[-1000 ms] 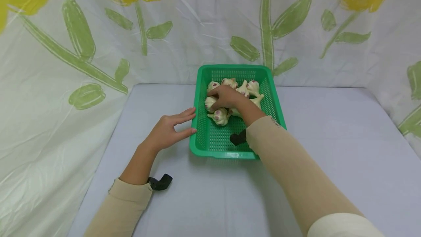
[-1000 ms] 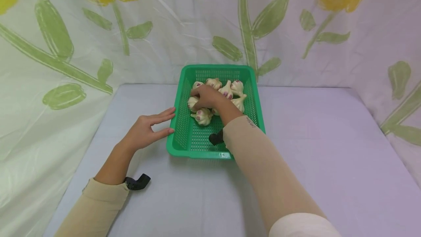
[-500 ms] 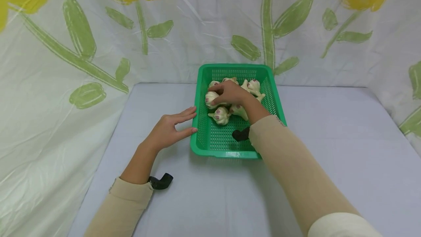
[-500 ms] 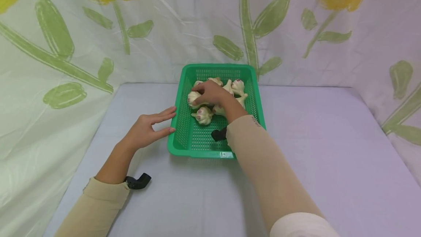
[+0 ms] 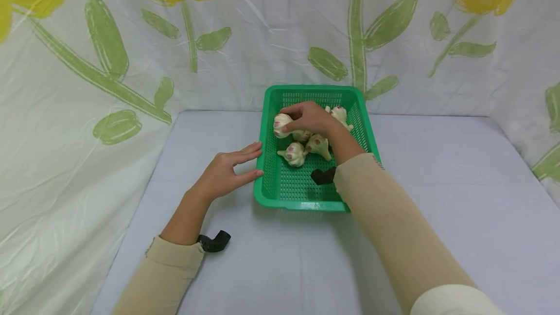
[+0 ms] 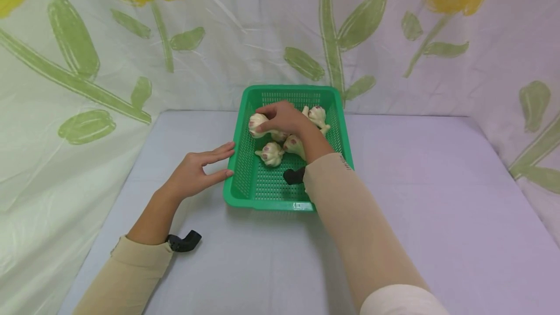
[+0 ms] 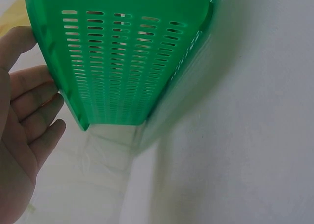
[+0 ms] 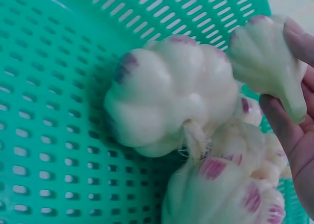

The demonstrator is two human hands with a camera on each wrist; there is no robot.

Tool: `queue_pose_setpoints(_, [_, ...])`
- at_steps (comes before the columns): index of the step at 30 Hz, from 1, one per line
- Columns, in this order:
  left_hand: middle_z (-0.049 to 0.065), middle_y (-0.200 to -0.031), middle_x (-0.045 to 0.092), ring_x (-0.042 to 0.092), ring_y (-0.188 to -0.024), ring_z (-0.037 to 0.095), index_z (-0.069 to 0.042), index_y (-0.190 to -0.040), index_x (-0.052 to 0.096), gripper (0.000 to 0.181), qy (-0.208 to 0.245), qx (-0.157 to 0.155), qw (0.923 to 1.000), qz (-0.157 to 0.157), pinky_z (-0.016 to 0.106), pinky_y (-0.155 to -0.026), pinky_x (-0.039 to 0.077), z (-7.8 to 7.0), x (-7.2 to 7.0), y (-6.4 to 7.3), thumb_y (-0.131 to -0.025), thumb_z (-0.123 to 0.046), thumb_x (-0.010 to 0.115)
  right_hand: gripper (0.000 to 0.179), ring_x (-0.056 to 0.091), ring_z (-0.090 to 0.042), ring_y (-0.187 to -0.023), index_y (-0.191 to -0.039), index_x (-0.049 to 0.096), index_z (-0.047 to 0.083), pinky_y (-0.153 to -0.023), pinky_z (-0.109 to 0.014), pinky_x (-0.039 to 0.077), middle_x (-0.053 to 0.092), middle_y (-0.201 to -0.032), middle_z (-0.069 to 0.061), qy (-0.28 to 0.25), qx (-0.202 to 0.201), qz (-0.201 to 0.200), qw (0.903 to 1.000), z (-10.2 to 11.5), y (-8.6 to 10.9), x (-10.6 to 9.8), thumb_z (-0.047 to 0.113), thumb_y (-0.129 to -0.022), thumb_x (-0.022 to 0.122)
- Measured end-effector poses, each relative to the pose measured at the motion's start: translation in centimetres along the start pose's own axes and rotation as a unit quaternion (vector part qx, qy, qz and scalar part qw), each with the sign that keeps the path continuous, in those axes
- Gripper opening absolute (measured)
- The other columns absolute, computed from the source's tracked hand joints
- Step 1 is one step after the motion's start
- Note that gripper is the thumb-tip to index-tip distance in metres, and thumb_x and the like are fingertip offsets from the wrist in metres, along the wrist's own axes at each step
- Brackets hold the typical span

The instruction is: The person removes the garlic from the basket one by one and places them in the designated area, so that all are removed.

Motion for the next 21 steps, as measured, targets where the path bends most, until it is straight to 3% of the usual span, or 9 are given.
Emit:
queue_pose_setpoints(5, [0.002, -0.145, 0.053, 0.052, -0.133, 0.018, -0.007, -0.134, 0.061, 0.054, 0.003, 0.003, 1.0, -0.001, 0.039, -0.104, 0.048, -0.2, -0.2, 0.0, -0.086, -0.023, 0.078, 0.057, 0.056, -0.016, -0.124, -0.136, 0.06, 0.023, -0.103, -0.039, 0.049, 0.061, -0.136, 0.003, -0.006, -0.017, -0.013, 0.9997, 0.6, 0.2, -0.3, 0.036, -0.084, 0.078])
queue_pose_setpoints(9, [0.002, -0.145, 0.053, 0.052, -0.133, 0.018, -0.007, -0.134, 0.061, 0.053, 0.002, 0.007, 1.0, -0.002, 0.039, -0.104, 0.048, -0.2, -0.3, 0.1, -0.086, -0.023, 0.078, 0.056, 0.059, -0.015, -0.121, -0.135, 0.061, 0.023, -0.102, -0.038, 0.05, 0.064, -0.131, 0.002, -0.041, -0.025, -0.022, 0.9986, 1.1, 0.5, -0.4, 0.033, -0.084, 0.079])
queue_pose_setpoints(16, [0.002, -0.147, 0.051, 0.05, -0.135, 0.019, -0.006, -0.135, 0.061, 0.052, -0.006, 0.005, 1.0, 0.002, 0.04, -0.106, 0.047, -0.4, -0.1, 0.2, -0.088, -0.025, 0.076, 0.058, 0.053, -0.018, -0.129, -0.141, 0.055, 0.018, -0.106, -0.041, 0.046, 0.058, -0.139, -0.003, -0.102, -0.03, -0.031, 0.9938, 1.7, 1.5, -1.0, 0.024, -0.088, 0.076])
queue_pose_setpoints(21, [0.002, -0.149, 0.05, 0.046, -0.138, 0.02, -0.007, -0.135, 0.061, 0.052, -0.015, -0.004, 0.9999, -0.002, 0.043, -0.108, 0.045, -0.6, 0.0, 0.2, -0.09, -0.028, 0.074, 0.057, 0.053, -0.018, -0.128, -0.141, 0.056, 0.019, -0.106, -0.042, 0.046, 0.058, -0.139, -0.004, -0.095, -0.03, -0.048, 0.9939, 2.3, 2.1, -1.7, 0.023, -0.088, 0.076])
Point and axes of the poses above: each hand's wrist, its own y-axis away from the middle knuckle, its own x-axis out of the palm, z = x × y, the point moved 1 cm from there along -y, towards the middle knuckle
